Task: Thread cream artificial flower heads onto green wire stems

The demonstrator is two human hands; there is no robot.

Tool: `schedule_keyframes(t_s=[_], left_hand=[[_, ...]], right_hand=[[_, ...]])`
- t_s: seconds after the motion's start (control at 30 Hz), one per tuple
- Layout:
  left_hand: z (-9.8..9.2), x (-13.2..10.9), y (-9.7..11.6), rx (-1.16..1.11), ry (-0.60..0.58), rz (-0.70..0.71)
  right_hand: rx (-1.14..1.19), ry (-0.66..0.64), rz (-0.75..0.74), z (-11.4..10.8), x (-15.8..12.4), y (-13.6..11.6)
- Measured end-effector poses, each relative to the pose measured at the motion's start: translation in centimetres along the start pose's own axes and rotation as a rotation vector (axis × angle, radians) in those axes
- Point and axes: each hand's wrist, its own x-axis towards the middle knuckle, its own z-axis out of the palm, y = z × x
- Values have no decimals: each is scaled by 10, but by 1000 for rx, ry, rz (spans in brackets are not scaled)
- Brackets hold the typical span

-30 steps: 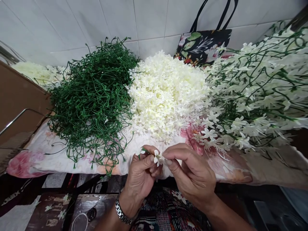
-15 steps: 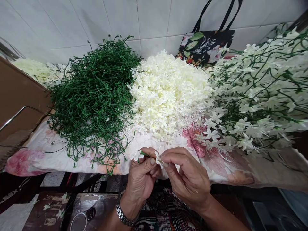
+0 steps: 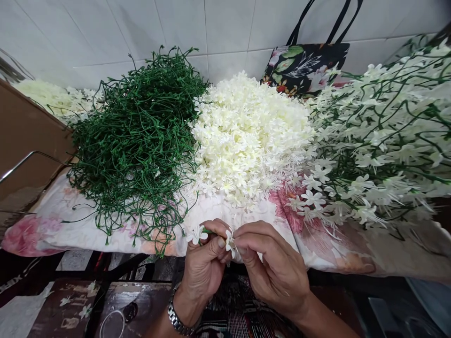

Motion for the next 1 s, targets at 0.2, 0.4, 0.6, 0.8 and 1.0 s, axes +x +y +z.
schedule_keyframes(t_s=[0.2, 0.4, 0.6, 0.8, 1.0], left_hand=[[1, 1, 0, 14, -16, -5], [2, 2, 0, -19, 29, -22], [0, 1, -1, 10, 81, -1], [2, 0, 0, 31, 186, 75], [1, -2, 2, 45, 167, 144]], right_hand=[[34, 9, 26, 2, -1, 1], [27, 7, 17, 2, 1, 0], [-95, -15, -10, 4, 2, 0], [-117, -88, 25, 0, 4, 1], [-132, -220, 100, -6, 8, 4]])
